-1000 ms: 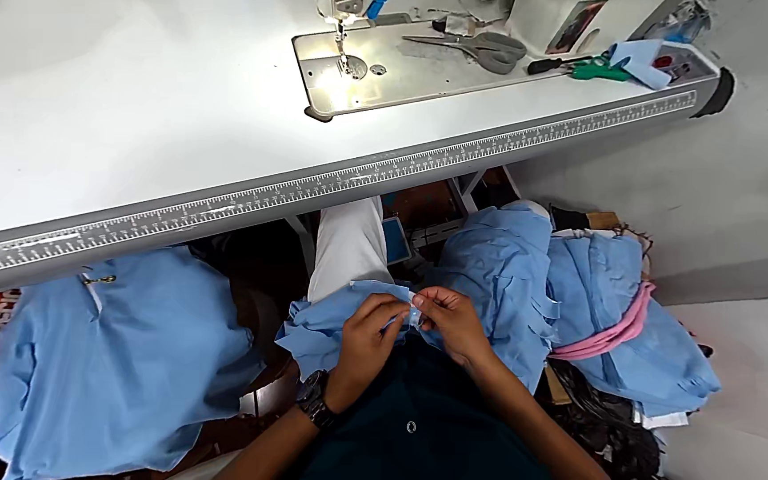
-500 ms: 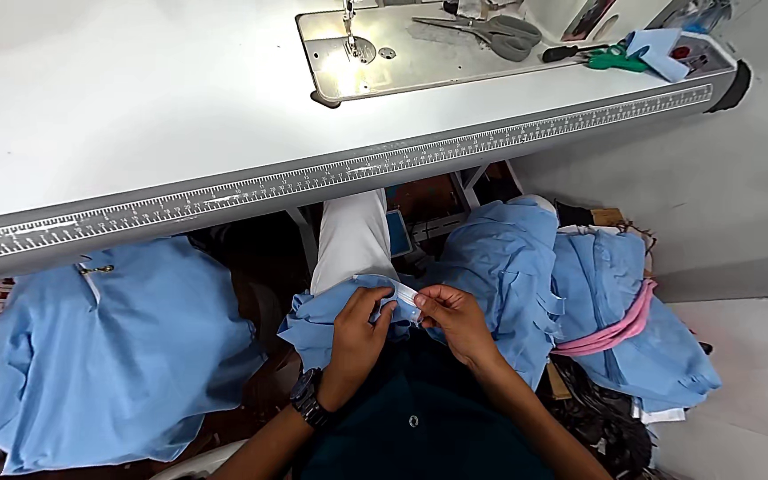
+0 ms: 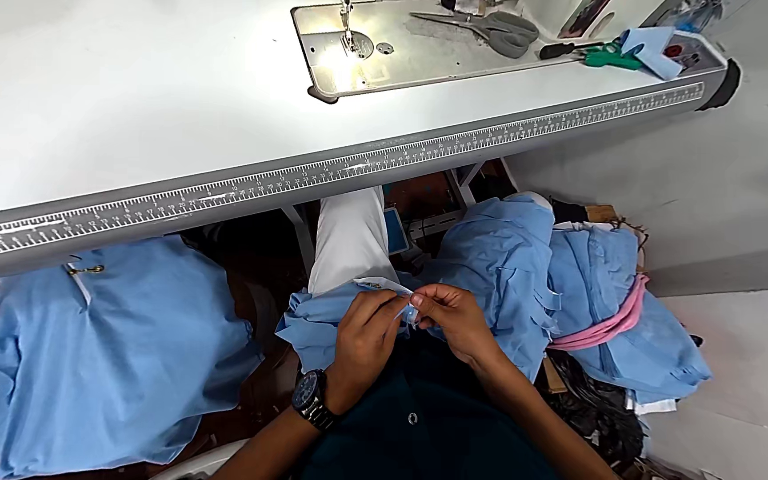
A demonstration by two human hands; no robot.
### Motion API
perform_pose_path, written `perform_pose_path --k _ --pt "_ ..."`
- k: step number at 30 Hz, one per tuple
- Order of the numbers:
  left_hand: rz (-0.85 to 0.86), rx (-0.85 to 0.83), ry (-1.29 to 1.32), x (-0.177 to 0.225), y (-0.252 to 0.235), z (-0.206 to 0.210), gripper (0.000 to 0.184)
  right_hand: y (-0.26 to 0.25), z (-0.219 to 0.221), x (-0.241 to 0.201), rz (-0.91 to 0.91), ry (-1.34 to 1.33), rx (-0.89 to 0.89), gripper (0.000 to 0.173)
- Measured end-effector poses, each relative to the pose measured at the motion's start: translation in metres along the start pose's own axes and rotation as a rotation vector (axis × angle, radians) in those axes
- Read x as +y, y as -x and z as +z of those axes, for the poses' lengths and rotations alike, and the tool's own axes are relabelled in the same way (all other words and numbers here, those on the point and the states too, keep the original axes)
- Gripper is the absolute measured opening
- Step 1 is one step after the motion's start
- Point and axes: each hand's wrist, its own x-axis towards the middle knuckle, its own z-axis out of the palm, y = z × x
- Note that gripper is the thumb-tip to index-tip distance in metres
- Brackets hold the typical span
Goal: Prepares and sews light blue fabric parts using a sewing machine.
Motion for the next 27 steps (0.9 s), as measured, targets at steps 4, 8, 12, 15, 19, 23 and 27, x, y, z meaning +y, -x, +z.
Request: perform_pose_path --k 4,8,12,15,19,23,27 --pt "-0.159 0.015 0.087 0.001 -0.005 -0.005 0.011 0.000 0.001 0.002 -0.011 0.025 -0.005 0.006" --pt "-0.198 0.003 0.173 0.002 -0.011 -0.011 0.011 0.000 0.003 0.003 -0.050 0.055 -0.009 0.006" --pt "0.040 -0.020 0.040 -0.001 0.000 -0.003 0.014 0.001 0.003 0.002 0.006 -0.004 -0.032 0.006" --pt "0.151 -0.021 -0.035 -0.008 0.005 -0.002 0.015 0.001 0.001 -0.001 0.162 -0.124 -0.053 0.007" --pt "0.162 -0.082 -0.049 -0.011 0.003 -0.004 0.018 -0.001 -0.001 0.000 0.274 -0.250 -0.069 0.010" --pt "0.175 -0.141 -0.015 -0.015 0.003 -0.009 0.019 0.000 -0.002 -0.001 0.272 -0.250 -0.075 0.010" --pt "0.201 -0.153 -0.019 -0.015 0.001 -0.013 0.019 0.001 -0.001 -0.003 0.232 -0.218 -0.086 0.010"
